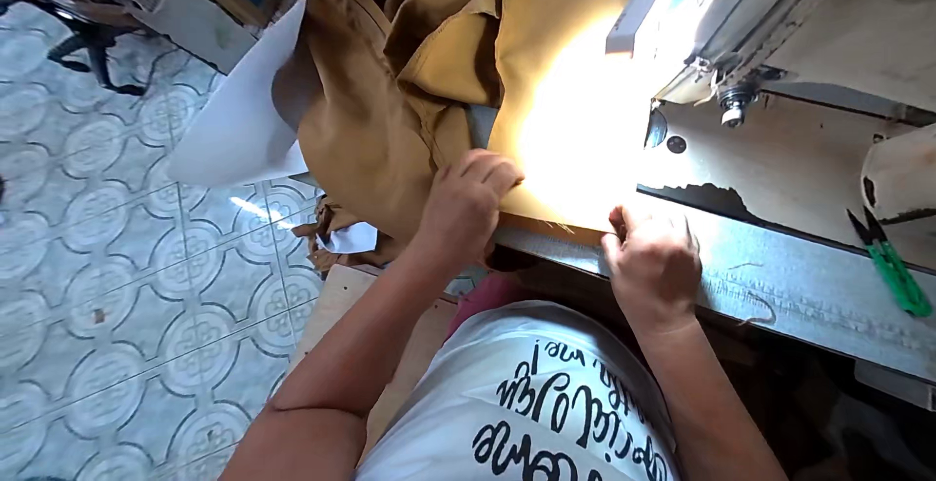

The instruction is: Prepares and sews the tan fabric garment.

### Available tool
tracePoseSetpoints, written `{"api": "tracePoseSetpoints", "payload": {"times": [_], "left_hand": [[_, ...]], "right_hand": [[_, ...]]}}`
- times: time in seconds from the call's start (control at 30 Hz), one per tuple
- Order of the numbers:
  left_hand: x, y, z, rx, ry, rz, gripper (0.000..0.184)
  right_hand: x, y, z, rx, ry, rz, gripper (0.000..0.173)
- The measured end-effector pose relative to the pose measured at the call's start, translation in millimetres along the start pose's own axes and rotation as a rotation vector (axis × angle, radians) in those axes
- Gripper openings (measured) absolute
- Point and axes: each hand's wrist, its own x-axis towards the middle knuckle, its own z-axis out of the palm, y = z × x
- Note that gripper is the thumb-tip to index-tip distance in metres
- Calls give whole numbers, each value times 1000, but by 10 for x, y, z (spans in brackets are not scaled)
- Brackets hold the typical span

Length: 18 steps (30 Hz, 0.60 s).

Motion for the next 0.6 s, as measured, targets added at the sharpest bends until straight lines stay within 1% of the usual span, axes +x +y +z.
{"api": "tracePoseSetpoints", "payload": {"times": [0.07,0.17,0.23,0.3,0.37,0.4,0.43,0.47,0.5,0.53,0.6], "left_hand": [[-15,6,-63,-16,64,-50,37],[-78,86,-133,-107,107,-139,40],[-116,111,-216,-129,123,-185,42],[-138,111,-262,-105,164,-182,39],[-146,122,-265,-86,205,-175,37],[-144,130,-253,-77,214,-177,35],[-139,134,-234,-74,213,-180,33],[-133,134,-211,-75,202,-181,32],[-128,139,-183,-81,180,-185,29],[-125,153,-152,-91,152,-181,25],[-118,213,-91,-113,111,-168,22]], "right_hand": [[13,-2,3,8,9,27,20],[22,-26,28,39,47,9,26],[16,-29,30,21,70,-6,20],[13,-34,-30,9,84,-23,16],[29,-14,-131,118,44,-66,18],[47,23,-184,244,-8,-90,16],[72,79,-225,424,-77,-98,12],[106,144,-252,662,-164,-87,11],[141,205,-267,952,-257,-58,14],[166,251,-261,1238,-328,-7,18],[192,227,-219,1700,-392,137,21]]}}
